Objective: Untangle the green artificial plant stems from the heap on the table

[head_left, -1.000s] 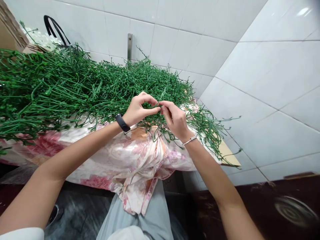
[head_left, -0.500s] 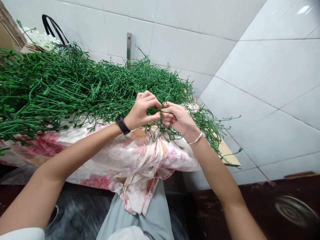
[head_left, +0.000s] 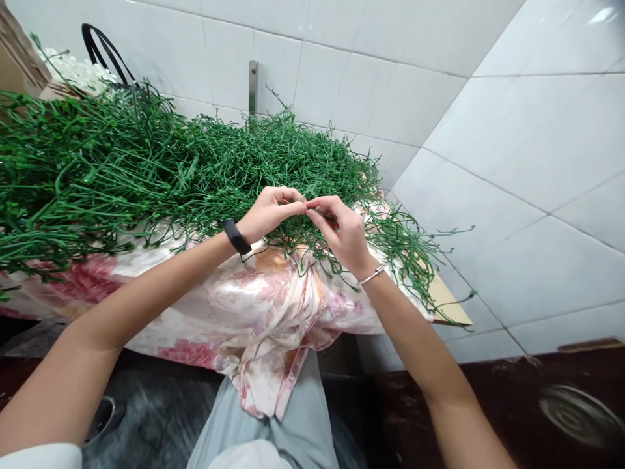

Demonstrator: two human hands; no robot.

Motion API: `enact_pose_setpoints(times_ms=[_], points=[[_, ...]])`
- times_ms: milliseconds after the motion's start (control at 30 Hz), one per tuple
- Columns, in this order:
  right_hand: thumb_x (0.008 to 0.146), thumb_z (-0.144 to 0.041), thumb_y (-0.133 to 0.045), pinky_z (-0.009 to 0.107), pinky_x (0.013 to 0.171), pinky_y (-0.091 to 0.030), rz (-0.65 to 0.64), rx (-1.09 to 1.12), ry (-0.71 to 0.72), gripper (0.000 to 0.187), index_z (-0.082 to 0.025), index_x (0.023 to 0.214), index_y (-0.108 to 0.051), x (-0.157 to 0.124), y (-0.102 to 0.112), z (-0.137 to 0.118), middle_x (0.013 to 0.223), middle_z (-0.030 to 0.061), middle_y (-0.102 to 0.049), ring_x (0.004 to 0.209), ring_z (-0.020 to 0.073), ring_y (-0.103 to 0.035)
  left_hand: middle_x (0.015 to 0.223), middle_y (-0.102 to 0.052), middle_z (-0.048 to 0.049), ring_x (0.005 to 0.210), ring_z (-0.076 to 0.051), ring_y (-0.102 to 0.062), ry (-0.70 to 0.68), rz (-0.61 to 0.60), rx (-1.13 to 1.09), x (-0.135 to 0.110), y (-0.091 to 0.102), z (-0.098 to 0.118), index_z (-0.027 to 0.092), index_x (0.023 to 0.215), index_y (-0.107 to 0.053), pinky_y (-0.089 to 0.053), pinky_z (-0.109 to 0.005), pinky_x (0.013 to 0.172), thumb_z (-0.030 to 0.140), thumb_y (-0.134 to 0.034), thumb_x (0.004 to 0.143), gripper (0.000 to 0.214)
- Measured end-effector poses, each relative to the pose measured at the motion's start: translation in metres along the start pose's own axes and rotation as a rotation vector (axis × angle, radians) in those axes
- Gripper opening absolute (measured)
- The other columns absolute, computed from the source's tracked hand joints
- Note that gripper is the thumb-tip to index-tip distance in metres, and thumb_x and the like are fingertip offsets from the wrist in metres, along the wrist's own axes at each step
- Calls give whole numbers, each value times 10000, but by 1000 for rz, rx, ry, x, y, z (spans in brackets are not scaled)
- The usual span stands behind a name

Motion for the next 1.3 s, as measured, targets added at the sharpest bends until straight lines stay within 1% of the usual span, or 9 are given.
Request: enact_pose_setpoints(times_ms=[100, 200, 367, 567, 700, 800, 967, 1133, 1300], points=[[849, -298, -450, 224, 553, -359, 88, -93, 19, 161, -166, 807, -532, 0, 2, 0, 696, 6, -532, 584, 71, -445, 645, -557, 10, 623, -87, -489, -15, -8, 12, -1, -1, 3, 136, 634, -582, -397, -258, 650, 278, -609, 654, 146], [857, -362, -418, 214, 521, -342, 75, -2, -125, 258, -167, 710, -501, 1, 2, 6, 584, -18, -483, 524, 63, -417, 670, -567, 4, 671, -105, -500, -85, 6, 122, -2, 0, 7, 147, 633, -573, -399, -282, 699, 258, -610, 651, 118], [806, -434, -479, 188, 399, -212, -93, 432, -425, 317, -161, 648, -456, 3, -3, 18, 482, -68, -331, 413, 29, -286, 693, -577, 4, 738, -127, -486, -279, 4, 327, -5, 1, 13, 169, 664, -566, -390, -293, 747, 215, -599, 644, 60], [787, -402, -520, 177, 380, -124, -304, 747, -590, 291, -156, 652, -440, 1, -5, 18, 468, -96, -243, 388, 12, -191, 684, -571, 3, 734, -132, -483, -299, 19, 344, -7, 0, 14, 175, 678, -571, -394, -290, 725, 247, -604, 642, 87], [794, -399, -511, 181, 379, -131, -302, 697, -573, 280, -148, 675, -475, 1, -5, 17, 466, -92, -257, 391, 16, -194, 662, -551, -1, 691, -119, -472, -247, 4, 295, -6, -2, 12, 156, 628, -558, -383, -295, 719, 253, -576, 657, 103], [808, -428, -475, 191, 384, -143, -230, 626, -509, 304, -148, 693, -492, 2, -4, 17, 473, -81, -279, 400, 24, -222, 661, -549, -1, 682, -113, -473, -190, -13, 226, -4, -2, 8, 152, 609, -545, -378, -297, 724, 259, -560, 667, 123], [771, -401, -550, 200, 424, -208, -123, 405, -317, 234, -179, 802, -482, 3, -3, 12, 541, -69, -353, 455, 39, -290, 649, -534, 11, 641, -97, -472, -68, -33, 76, -2, -1, 3, 148, 633, -544, -380, -268, 674, 283, -571, 655, 140], [826, -344, -486, 213, 496, -275, -63, 110, -116, 178, -173, 783, -505, 2, 0, 6, 593, -45, -403, 514, 52, -337, 628, -512, 23, 602, -82, -453, -16, -54, -4, -1, -2, 3, 145, 624, -540, -363, -249, 630, 267, -581, 655, 132], [848, -367, -431, 206, 516, -310, -112, 246, -205, 232, -165, 746, -483, 2, -5, 13, 602, -36, -427, 536, 56, -387, 651, -521, 17, 636, -90, -463, -58, -56, 6, -1, -3, 2, 147, 638, -542, -367, -261, 666, 240, -577, 666, 104]])
Point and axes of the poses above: each hand's wrist, its own x-axis towards the middle knuckle, its own y-axis out of the back of the hand, z = x × y, the point moved 3 cm from there along x, towards the middle knuckle
